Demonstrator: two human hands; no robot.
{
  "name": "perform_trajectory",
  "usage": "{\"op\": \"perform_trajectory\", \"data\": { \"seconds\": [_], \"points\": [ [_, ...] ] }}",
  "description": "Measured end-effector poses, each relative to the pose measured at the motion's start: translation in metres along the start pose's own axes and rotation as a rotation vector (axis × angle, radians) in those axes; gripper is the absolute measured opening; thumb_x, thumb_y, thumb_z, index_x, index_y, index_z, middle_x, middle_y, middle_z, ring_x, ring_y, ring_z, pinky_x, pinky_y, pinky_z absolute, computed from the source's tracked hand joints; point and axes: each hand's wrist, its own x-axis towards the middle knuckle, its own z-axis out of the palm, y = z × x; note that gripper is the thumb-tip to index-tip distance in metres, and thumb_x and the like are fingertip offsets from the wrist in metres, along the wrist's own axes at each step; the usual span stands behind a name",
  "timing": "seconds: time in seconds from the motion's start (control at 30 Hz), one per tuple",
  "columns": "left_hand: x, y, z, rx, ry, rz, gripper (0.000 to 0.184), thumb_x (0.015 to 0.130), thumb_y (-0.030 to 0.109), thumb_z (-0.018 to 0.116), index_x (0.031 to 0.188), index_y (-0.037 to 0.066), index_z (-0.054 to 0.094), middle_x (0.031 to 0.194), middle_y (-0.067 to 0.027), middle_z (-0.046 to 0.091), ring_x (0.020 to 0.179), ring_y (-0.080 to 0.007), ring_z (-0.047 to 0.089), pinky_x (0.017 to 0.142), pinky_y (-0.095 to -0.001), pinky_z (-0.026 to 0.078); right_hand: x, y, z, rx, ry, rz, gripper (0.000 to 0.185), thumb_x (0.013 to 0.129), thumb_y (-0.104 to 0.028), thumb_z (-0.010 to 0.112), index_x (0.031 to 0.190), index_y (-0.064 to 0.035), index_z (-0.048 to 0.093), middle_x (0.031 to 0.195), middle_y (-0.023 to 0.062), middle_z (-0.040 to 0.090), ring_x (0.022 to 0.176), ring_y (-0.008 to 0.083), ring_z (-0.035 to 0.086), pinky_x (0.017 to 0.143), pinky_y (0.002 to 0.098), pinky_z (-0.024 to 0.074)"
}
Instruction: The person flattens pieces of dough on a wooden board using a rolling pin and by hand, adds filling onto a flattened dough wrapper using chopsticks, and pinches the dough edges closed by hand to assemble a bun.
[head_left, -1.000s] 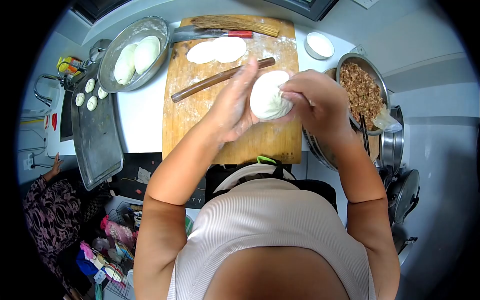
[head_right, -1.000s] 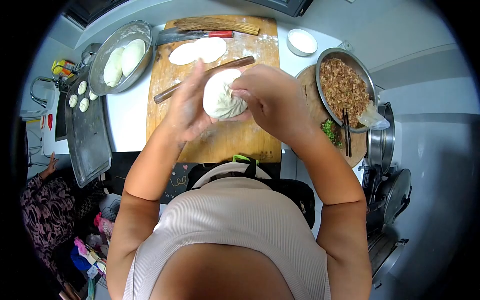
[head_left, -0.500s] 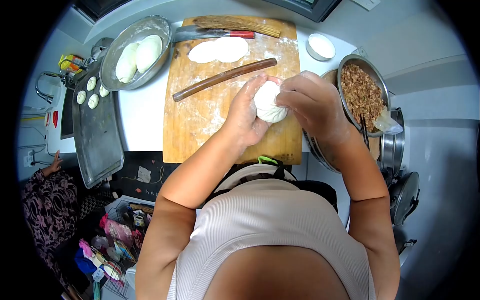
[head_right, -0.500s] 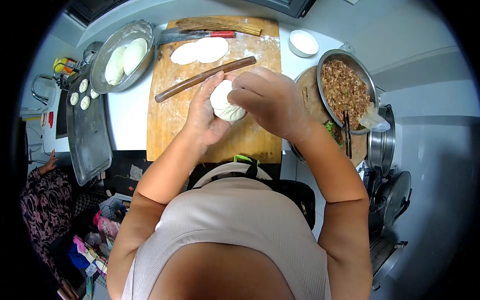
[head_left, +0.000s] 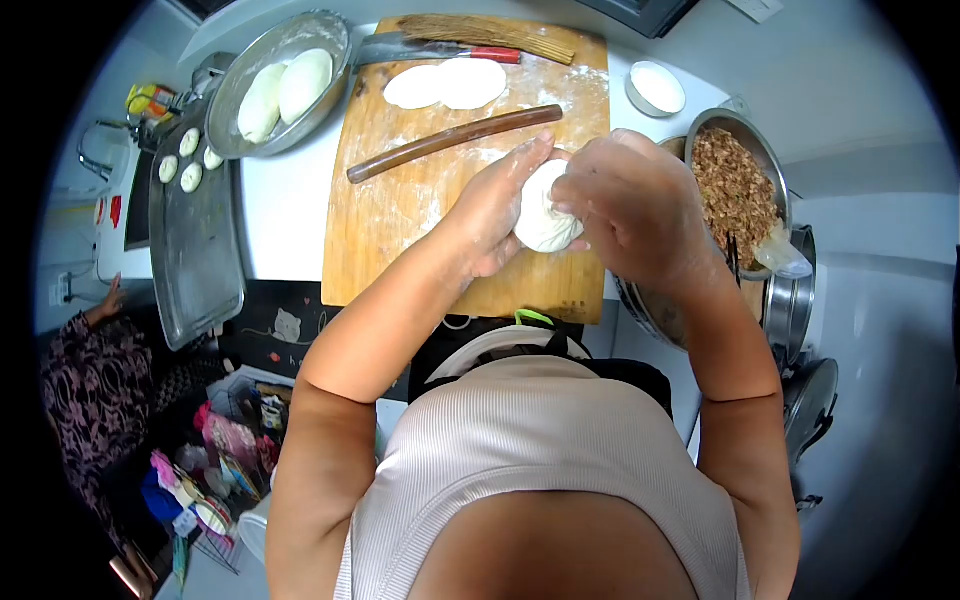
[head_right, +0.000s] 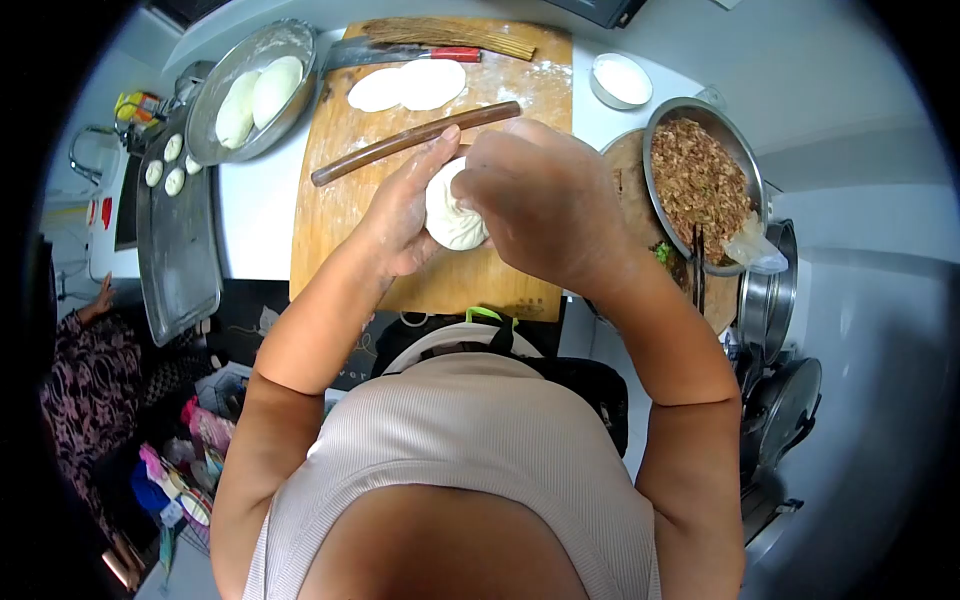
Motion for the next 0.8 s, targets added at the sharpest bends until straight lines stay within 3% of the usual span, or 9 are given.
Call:
{"op": "perform_trajectory", "data": {
  "seconds": [0.17,0.23,0.27,0.4,0.43,0.53,0.6,0.73,0.8],
  "points": [
    [0.008,-0.014,-0.030,-0.417,-0.229,0.033,0.060,0.098,0.054,0.030,0.112,0.002,0.058,0.099,-0.0168,0.065,0.096,-0.0299,0.064,0.088,-0.0480,0.052,-0.007,0.027,0.023,0.422,0.289,0.179,0.044,0.072,-0.004,0.071,0.114,-0.0102,0.059,0.101,0.0098,0.063,0.086,0.0172,0.057,0.073,0.0295,0.0465],
    [-0.003,-0.014,-0.032,-0.477,-0.083,0.085,0.063,0.098,0.055,0.027,0.111,0.002,0.059,0.099,-0.0177,0.065,0.097,-0.0317,0.063,0.091,-0.0483,0.051,-0.001,0.015,0.027,0.522,0.203,0.319,0.058,0.074,-0.005,0.072,0.128,-0.0116,0.053,0.110,0.0111,0.061,0.090,0.0158,0.055,0.076,0.0282,0.0456],
    [-0.006,-0.014,-0.038,-0.509,-0.065,0.103,0.063,0.098,0.056,0.026,0.116,0.003,0.056,0.105,-0.0166,0.064,0.099,-0.0309,0.063,0.091,-0.0470,0.051,0.010,-0.001,0.024,0.348,-0.019,0.394,0.073,0.066,-0.027,0.081,0.130,-0.0076,0.050,0.112,0.0141,0.057,0.095,0.0293,0.057,0.081,0.0376,0.0474],
    [-0.024,-0.007,-0.080,-0.615,-0.013,0.176,0.062,0.097,0.057,0.024,0.124,0.008,0.052,0.114,-0.0112,0.062,0.100,-0.0280,0.063,0.086,-0.0426,0.052,0.056,-0.047,0.064,0.087,-0.251,0.299,0.086,0.054,-0.027,0.086,0.130,-0.0110,0.050,0.120,0.0127,0.055,0.106,0.0339,0.055,0.085,0.0436,0.0461],
    [-0.033,-0.004,-0.094,-0.566,0.019,0.195,0.064,0.095,0.060,0.027,0.126,0.010,0.053,0.119,-0.0089,0.061,0.110,-0.0264,0.060,0.095,-0.0407,0.048,0.071,-0.057,0.079,0.044,-0.288,0.270,0.086,0.053,-0.027,0.087,0.130,-0.0111,0.050,0.119,0.0128,0.055,0.107,0.0335,0.055,0.085,0.0431,0.0461],
    [-0.056,0.013,-0.182,-0.644,-0.402,0.309,0.070,0.095,0.063,0.021,0.137,0.011,0.042,0.128,-0.0074,0.055,0.116,-0.0245,0.056,0.096,-0.0401,0.046,0.122,-0.089,0.130,-0.053,-0.357,0.166,0.084,0.053,-0.023,0.087,0.128,-0.0105,0.051,0.116,0.0136,0.057,0.106,0.0322,0.055,0.084,0.0415,0.0456],
    [-0.093,0.041,-0.208,-0.470,0.076,0.321,0.075,0.094,0.064,0.017,0.144,0.010,0.032,0.136,-0.0086,0.049,0.123,-0.0247,0.050,0.102,-0.0404,0.041,0.159,-0.116,0.171,-0.010,-0.425,0.148,0.082,0.054,-0.022,0.086,0.127,-0.0098,0.052,0.115,0.0135,0.057,0.105,0.0324,0.055,0.084,0.0414,0.0455],
    [-0.160,0.089,-0.320,-0.573,-0.072,0.424,0.085,0.091,0.070,0.010,0.150,0.008,0.011,0.149,-0.0132,0.029,0.138,-0.0266,0.029,0.114,-0.0410,0.019,0.253,-0.169,0.268,0.223,-0.484,0.071,0.068,0.058,-0.018,0.083,0.120,-0.0115,0.054,0.108,0.0139,0.058,0.101,0.0354,0.056,0.087,0.0422,0.0453],
    [-0.194,0.110,-0.362,-0.674,-0.008,0.515,0.084,0.092,0.068,0.012,0.150,0.008,0.010,0.150,-0.0142,0.027,0.138,-0.0275,0.028,0.114,-0.0424,0.019,0.293,-0.190,0.312,0.369,-0.500,0.025,0.061,0.060,-0.015,0.080,0.116,-0.0132,0.055,0.107,0.0144,0.058,0.101,0.0373,0.055,0.090,0.0419,0.0445]
  ]
}}
